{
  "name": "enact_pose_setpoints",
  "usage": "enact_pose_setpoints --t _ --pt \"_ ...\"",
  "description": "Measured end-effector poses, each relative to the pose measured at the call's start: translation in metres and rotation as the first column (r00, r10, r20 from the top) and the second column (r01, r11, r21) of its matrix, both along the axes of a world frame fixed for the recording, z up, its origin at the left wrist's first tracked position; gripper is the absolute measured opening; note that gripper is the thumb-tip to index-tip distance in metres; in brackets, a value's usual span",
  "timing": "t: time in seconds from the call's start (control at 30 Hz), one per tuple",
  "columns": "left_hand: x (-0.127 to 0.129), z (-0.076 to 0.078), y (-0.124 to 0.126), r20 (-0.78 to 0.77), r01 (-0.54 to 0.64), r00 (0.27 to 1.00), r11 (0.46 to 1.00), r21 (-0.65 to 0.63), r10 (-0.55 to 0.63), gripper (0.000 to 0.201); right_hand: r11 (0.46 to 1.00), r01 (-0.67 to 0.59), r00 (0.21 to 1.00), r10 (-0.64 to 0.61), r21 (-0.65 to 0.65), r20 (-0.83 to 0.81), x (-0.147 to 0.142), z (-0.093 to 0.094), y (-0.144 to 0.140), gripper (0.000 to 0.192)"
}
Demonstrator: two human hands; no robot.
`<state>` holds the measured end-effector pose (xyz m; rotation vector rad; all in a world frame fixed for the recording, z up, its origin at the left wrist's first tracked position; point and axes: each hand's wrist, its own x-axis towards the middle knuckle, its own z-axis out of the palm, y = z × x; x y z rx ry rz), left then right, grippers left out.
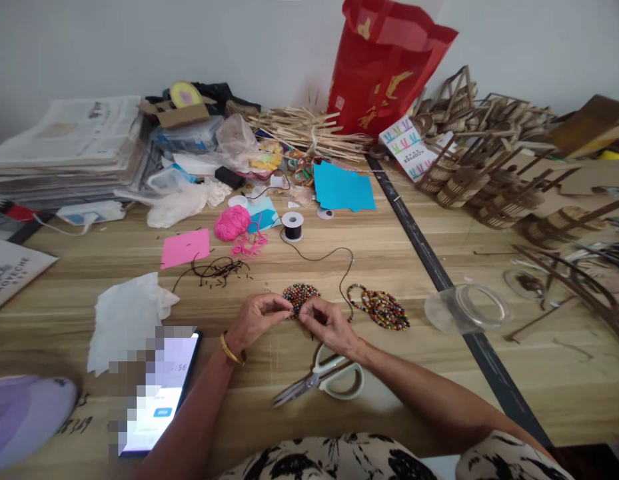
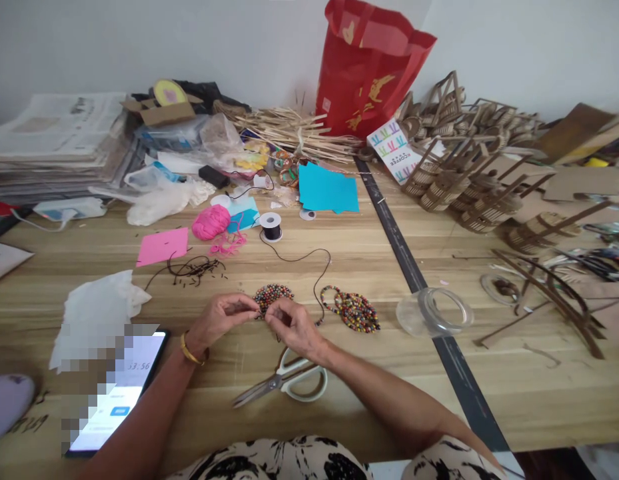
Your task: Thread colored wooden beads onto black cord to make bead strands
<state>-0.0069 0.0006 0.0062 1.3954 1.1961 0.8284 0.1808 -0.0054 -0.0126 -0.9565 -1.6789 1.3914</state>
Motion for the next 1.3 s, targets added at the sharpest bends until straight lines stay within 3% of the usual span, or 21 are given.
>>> enact_pose_setpoints --t 0.5,1.3 --pt "0.0014 0.002 -0.0009 0.024 -0.003 1.0 0.999 -0.052 0.004 0.012 1.0 -0.001 1.0 0.001 0.004 0.015 0.0001 -0.0023 0.0 0.019" --pt "-0.0001 -0.003 -0.0007 0.04 0.016 0.999 0.999 -0.031 -0.015 0.016 1.0 0.004 1.0 -0.004 0.01 -0.016 0.0004 -0.0034 0.0017 0.019"
